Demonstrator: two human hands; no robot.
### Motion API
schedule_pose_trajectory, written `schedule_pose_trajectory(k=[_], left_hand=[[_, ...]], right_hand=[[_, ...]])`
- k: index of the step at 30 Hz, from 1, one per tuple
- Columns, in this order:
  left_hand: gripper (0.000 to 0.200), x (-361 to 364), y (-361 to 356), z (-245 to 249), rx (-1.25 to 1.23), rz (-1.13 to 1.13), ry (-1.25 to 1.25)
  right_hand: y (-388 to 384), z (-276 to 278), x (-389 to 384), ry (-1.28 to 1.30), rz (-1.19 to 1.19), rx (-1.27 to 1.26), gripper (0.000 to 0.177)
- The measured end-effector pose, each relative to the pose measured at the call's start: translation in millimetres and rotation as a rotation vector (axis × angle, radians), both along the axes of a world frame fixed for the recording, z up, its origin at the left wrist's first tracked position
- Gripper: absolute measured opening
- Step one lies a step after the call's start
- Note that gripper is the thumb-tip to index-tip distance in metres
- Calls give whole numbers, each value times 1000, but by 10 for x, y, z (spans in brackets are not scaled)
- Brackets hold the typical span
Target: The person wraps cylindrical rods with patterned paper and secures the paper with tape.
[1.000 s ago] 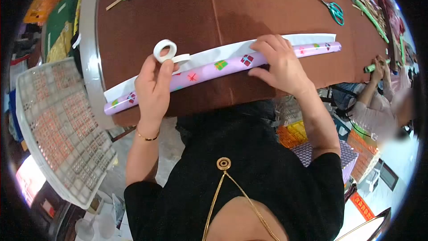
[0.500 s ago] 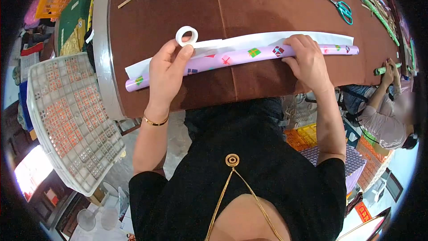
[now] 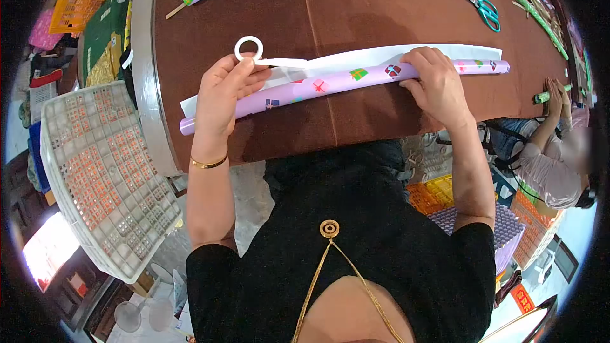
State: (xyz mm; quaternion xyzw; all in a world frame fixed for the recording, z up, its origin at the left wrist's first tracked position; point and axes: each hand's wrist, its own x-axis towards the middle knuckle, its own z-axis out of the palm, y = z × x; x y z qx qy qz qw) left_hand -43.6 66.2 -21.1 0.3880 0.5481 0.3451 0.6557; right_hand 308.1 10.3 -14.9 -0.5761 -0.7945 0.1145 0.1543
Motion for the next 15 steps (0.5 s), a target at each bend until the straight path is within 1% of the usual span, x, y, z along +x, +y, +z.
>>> schedule_pose_trajectory(k=[11, 15], left_hand=[[25, -190, 15, -53, -60, -32, -28], [25, -275, 8, -53, -43, -46, -36]], right_hand=[[7, -12, -12, 4, -9, 1, 34], [7, -6, -12, -1, -14, -13, 34]])
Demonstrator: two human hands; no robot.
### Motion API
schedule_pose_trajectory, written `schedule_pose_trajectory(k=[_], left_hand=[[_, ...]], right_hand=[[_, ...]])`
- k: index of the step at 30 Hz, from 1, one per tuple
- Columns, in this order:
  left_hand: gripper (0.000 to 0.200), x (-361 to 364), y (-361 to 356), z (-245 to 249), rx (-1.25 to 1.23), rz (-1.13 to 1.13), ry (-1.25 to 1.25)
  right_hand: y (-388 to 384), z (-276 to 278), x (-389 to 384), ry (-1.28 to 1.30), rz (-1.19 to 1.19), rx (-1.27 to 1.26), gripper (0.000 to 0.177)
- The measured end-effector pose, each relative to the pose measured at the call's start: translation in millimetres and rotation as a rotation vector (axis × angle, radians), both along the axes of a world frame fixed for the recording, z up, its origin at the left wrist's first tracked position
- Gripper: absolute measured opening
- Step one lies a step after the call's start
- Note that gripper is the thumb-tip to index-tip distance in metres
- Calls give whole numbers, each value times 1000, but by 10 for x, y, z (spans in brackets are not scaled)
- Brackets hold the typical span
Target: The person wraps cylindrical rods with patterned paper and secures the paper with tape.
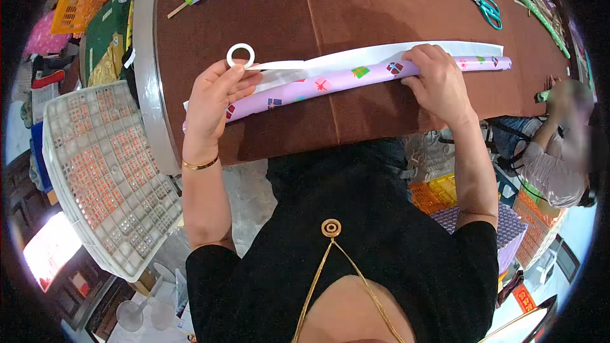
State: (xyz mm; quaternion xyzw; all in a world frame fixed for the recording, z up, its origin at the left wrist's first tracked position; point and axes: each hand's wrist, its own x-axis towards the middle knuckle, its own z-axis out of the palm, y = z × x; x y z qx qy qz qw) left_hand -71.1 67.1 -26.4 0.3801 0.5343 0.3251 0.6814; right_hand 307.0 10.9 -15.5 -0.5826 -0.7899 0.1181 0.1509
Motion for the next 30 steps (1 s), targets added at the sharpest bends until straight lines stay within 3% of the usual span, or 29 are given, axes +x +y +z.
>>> schedule_pose_trajectory(k=[7, 9, 10, 14, 16, 19, 20, 22, 23, 28, 29, 30], left_hand=[[25, -37, -34, 18, 31, 56, 22], [26, 15, -33, 11, 59, 40, 10], [27, 34, -44, 12, 83, 55, 65], [28, 73, -61, -74, 162, 73, 170], [28, 122, -39, -102, 191, 55, 140], [28, 136, -28, -120, 212, 56, 118], [28, 166, -21, -109, 212, 47, 91], [27, 257, -42, -65, 221, 100, 120], [27, 278, -40, -78, 234, 79, 109], [25, 361, -26, -44, 272, 69, 72], [25, 367, -27, -60, 292, 70, 62], [25, 377, -29, -71, 315, 72, 52]], right_hand=[[31, 33, 22, -37, -3, -14, 39], [87, 147, 74, 202, -40, -167, 38], [135, 161, 150, 176, -64, -158, 38], [521, 27, 749, 279, -477, 89, 31], [730, -72, 1148, -50, -685, 106, 35], [932, -207, 1564, -254, -835, 222, 31], [1049, -396, 1939, -406, -835, 164, 26], [1111, -514, 2296, -435, -734, 193, 25], [1127, -524, 2397, -556, -682, 67, 29], [1246, -446, 2671, -483, -576, 64, 39], [1271, -413, 2661, -287, -640, -17, 40], [1297, -458, 2754, -286, -632, -19, 40]])
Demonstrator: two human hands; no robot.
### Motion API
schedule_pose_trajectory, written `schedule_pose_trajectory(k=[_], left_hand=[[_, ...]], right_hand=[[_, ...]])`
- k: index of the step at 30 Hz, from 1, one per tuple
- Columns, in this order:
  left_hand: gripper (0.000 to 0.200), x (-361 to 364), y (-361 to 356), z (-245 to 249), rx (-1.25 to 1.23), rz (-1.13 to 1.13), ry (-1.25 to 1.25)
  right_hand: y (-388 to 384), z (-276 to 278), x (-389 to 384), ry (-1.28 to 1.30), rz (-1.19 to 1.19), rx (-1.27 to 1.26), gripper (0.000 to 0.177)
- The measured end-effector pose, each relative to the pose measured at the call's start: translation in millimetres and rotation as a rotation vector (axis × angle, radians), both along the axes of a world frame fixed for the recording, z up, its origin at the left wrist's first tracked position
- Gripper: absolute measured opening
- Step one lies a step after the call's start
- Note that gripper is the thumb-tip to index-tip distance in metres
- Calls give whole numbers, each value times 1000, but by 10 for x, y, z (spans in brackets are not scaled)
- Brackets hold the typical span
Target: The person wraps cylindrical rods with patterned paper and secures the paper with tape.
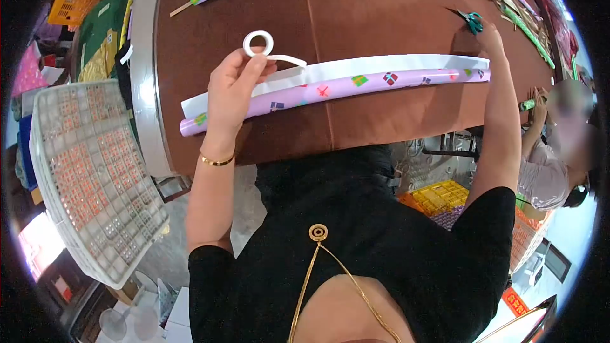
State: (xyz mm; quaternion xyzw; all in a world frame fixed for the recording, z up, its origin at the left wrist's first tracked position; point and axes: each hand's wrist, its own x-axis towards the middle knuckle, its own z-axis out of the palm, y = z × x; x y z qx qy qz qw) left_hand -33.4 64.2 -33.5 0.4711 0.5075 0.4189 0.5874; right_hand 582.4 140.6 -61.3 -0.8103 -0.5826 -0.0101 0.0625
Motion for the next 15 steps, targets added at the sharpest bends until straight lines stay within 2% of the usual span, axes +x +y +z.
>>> schedule_pose_trajectory(k=[2, 4, 6, 7, 8, 10, 12, 14, 15], left_hand=[[25, 7, -8, 10, 3, 11, -19], [24, 20, -13, -2, 36, 8, -53], [24, 35, -19, -21, 39, 18, -70], [24, 42, -16, -32, 65, 15, -65], [24, 47, -27, -44, 89, 11, -60], [25, 43, -42, -15, 104, 10, -37], [25, 23, -36, -19, 91, 15, -83], [26, 2, -21, -52, 84, 19, -140], [26, -7, -14, -67, 79, 25, -191]], right_hand=[[67, -111, 232, -218, 97, -93, 46], [102, 72, 79, -233, 63, -139, 44], [131, 192, 27, -306, 76, -392, 42], [108, 331, -153, -201, -57, -449, 41], [54, 462, -324, -208, -57, -450, 41], [-94, 719, -688, -379, -43, -314, 39], [-330, 953, -1180, -335, -35, -224, 40], [-536, 1058, -1487, 140, 23, -159, 37], [-720, 1116, -1791, 139, 128, -148, 37]])
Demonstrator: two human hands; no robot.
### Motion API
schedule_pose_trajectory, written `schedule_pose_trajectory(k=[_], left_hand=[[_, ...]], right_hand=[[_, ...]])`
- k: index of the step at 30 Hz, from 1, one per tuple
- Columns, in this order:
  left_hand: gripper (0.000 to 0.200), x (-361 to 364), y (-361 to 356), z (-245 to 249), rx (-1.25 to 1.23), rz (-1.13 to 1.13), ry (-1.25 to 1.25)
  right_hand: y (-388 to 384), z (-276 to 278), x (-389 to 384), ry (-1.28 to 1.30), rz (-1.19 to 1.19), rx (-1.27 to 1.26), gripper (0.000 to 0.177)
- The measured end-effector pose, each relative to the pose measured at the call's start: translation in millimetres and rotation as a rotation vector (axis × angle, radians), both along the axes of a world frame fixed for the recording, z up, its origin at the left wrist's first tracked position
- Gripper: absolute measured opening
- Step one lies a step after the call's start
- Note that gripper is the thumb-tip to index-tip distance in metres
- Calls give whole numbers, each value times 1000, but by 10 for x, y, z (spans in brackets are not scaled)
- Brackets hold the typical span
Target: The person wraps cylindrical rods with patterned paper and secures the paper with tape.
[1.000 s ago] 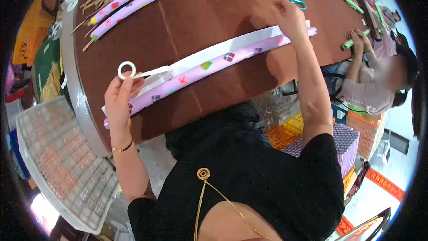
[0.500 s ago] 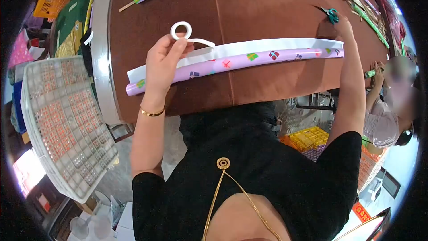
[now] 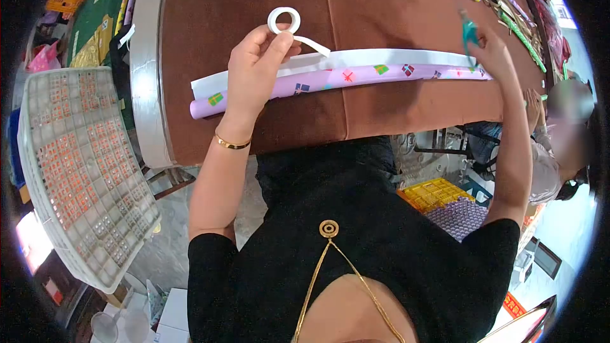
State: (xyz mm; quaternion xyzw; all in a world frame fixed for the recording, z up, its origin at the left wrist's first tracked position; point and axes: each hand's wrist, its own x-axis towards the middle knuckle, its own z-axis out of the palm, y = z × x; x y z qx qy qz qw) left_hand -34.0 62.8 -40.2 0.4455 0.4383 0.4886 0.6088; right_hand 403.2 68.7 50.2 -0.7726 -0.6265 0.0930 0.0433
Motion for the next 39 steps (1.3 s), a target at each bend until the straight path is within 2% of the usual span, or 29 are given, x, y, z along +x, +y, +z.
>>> schedule_pose_trajectory(k=[1, 4, 5, 8, 11, 16, 20, 28, 39], left_hand=[[26, -8, 4, -7, 0, -4, -7], [27, -13, 36, 6, 3, -27, 11], [27, -5, 47, 18, 11, -26, 23], [27, 29, 75, 11, 31, -34, 46], [26, 61, 95, 17, 75, -37, 110], [27, 182, 198, -20, 155, -27, 136], [26, 260, 243, 7, 160, -30, 145], [26, 315, 264, -58, 61, -35, 62], [27, 301, 276, -26, -30, -13, -40]], right_hand=[[-201, 62, -366, 6, 102, 18, 37], [-544, 170, -1257, 16, 190, -262, 38], [-610, 142, -1422, -19, 258, -336, 39], [-724, 126, -1908, -80, 246, -469, 43], [-674, 142, -2150, -112, 273, -508, 47], [-555, 146, -2264, -142, 287, -507, 52], [-436, 246, -2334, -150, 311, -603, 55], [-433, 278, -2355, -138, 345, -651, 58], [-479, 273, -2262, -109, 324, -559, 56]])
